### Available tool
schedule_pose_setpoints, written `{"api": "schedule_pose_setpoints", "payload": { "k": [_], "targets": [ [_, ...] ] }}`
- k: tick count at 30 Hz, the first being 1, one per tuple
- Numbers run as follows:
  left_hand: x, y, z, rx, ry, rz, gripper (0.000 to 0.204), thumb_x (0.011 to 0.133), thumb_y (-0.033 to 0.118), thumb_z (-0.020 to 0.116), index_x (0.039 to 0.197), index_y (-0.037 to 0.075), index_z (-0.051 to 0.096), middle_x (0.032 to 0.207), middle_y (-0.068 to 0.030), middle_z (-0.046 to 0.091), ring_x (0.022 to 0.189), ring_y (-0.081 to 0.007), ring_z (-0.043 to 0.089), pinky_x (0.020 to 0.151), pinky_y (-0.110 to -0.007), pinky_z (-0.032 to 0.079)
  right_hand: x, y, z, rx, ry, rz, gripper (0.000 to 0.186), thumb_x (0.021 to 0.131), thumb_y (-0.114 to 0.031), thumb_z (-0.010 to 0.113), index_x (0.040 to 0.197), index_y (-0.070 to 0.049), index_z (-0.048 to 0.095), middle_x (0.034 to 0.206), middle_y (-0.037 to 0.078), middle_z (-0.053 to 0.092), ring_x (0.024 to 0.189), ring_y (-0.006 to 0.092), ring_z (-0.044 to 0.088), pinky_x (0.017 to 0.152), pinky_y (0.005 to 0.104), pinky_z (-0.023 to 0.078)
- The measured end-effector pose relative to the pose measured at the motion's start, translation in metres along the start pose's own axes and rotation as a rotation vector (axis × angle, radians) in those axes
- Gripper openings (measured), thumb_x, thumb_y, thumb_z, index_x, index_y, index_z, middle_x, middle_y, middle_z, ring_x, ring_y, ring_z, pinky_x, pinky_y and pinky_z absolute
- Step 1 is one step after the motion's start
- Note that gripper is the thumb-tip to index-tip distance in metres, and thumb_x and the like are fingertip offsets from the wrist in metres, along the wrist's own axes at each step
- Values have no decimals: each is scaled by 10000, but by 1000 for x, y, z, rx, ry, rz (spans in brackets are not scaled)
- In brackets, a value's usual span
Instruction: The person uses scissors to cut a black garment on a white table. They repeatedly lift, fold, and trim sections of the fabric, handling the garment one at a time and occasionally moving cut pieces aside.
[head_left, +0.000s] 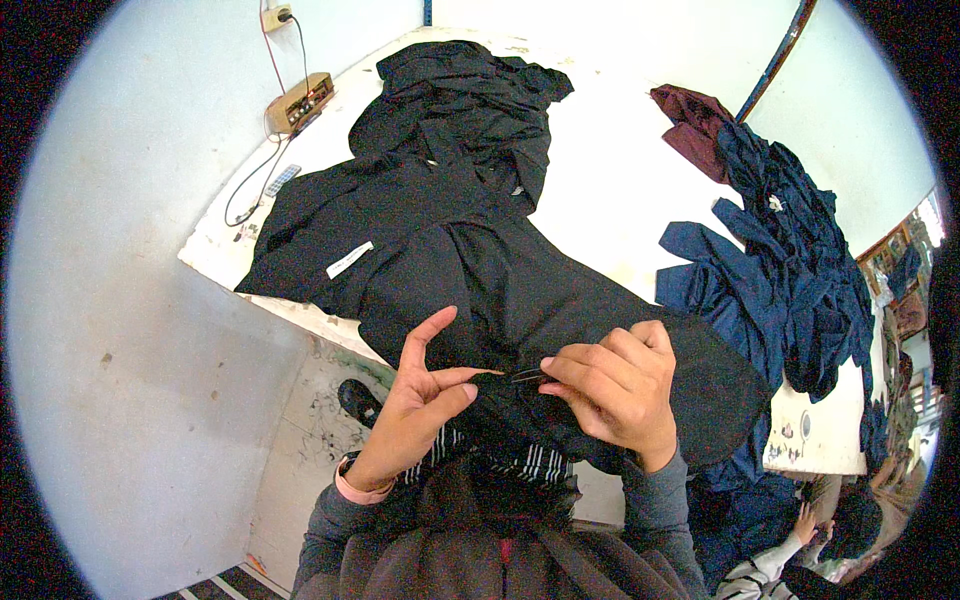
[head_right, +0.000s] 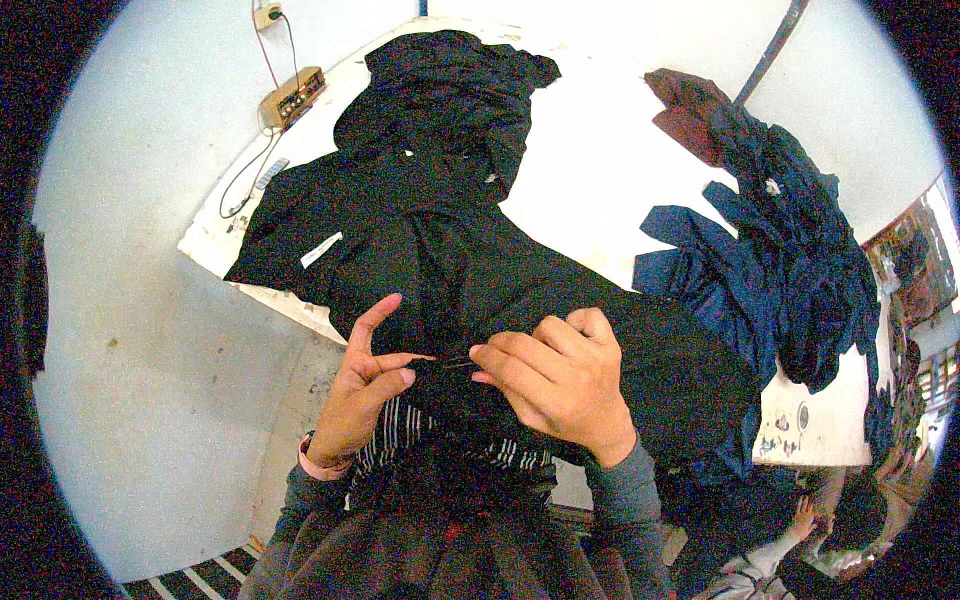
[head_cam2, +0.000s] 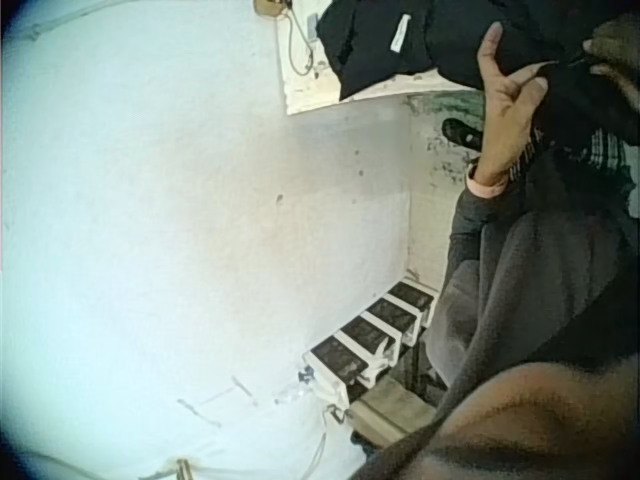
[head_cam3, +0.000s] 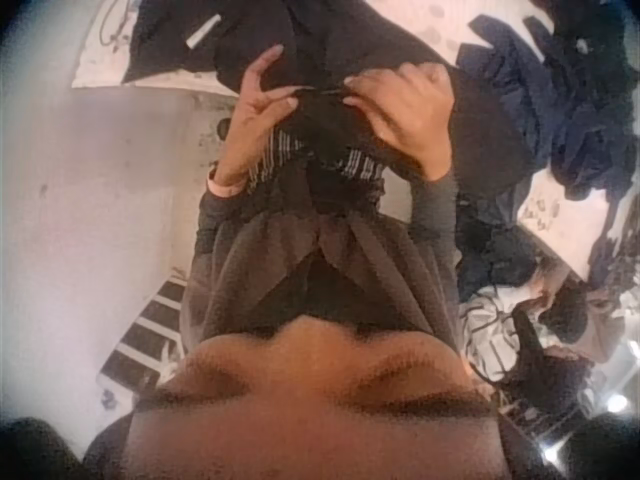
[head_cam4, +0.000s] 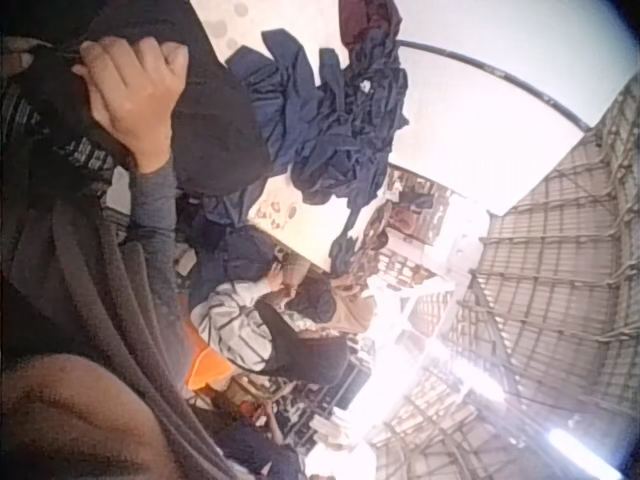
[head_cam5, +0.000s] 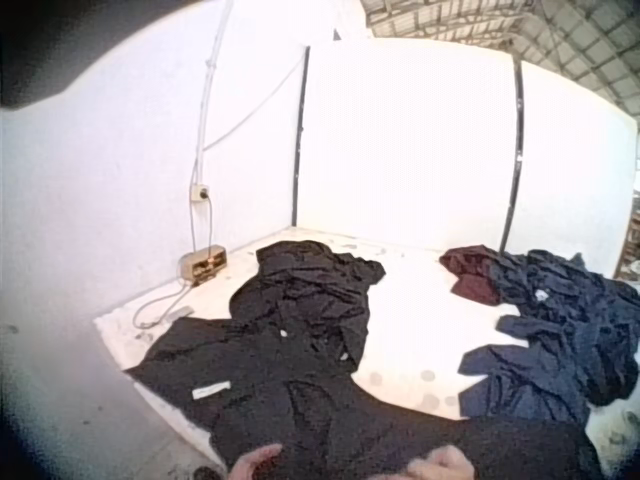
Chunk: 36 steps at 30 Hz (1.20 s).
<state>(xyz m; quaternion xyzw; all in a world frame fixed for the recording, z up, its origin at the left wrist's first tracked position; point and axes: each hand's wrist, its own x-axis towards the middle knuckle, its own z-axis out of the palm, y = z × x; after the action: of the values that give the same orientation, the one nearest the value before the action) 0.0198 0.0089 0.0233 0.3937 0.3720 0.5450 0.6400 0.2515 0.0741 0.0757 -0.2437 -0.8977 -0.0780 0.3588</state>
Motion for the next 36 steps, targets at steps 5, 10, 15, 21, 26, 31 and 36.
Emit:
{"api": "schedule_pose_setpoints", "payload": {
  "k": [5,10,15,21,26,31,36],
  "targets": [
    [0,-1,-3,-11,-46,-14,813,942,-66,552,1595,135,112,1155,-188,719,1050,-172,673,978,-284,484,2,5,2,-31,-23,-63,200,789,-285,761,980,-227,740,971,-111,703,701,116,535,681,350,389],
    [-1,-2,-3,-27,-39,-16,822,936,-68,563,1597,131,117,1124,-176,730,1040,-176,680,978,-290,491,0,5,6,-40,-17,-98,219,772,-282,766,983,-233,740,983,-107,708,693,122,542,678,347,387],
    [0,-12,-6,270,-41,170,839,921,-31,638,1579,78,130,1174,-150,719,1061,-193,677,988,-305,490,1,1,12,351,-124,146,251,718,-260,797,949,-194,725,850,-43,683,663,166,581,640,355,385],
    [37,-7,-21,1278,327,919,855,769,-42,722,1510,58,310,1450,-196,544,1287,-302,553,1101,-422,368,-4,27,-29,43,148,126,235,668,-147,743,900,-109,732,682,26,633,618,191,578,591,345,398],
    [94,9,-81,1386,716,858,782,664,-148,568,1405,96,514,1484,-135,496,1349,-339,471,1104,-462,315,-40,66,-148,-240,709,271,382,945,-336,693,1068,25,677,1083,143,700,880,223,634,810,359,501],
    [88,55,-112,1123,795,970,607,651,-142,554,1227,36,629,1244,-150,663,1208,-313,613,1045,-401,452,-56,93,-250,-691,773,232,276,989,-203,634,1151,16,674,1123,123,707,1005,237,662,943,369,502],
    [63,116,-152,633,644,771,410,801,-123,617,1194,-8,630,1088,-73,724,985,-163,683,909,-299,540,-71,130,-301,-880,531,373,250,981,-147,631,1178,2,671,1119,106,713,1006,221,665,946,343,502]
  ]
}}
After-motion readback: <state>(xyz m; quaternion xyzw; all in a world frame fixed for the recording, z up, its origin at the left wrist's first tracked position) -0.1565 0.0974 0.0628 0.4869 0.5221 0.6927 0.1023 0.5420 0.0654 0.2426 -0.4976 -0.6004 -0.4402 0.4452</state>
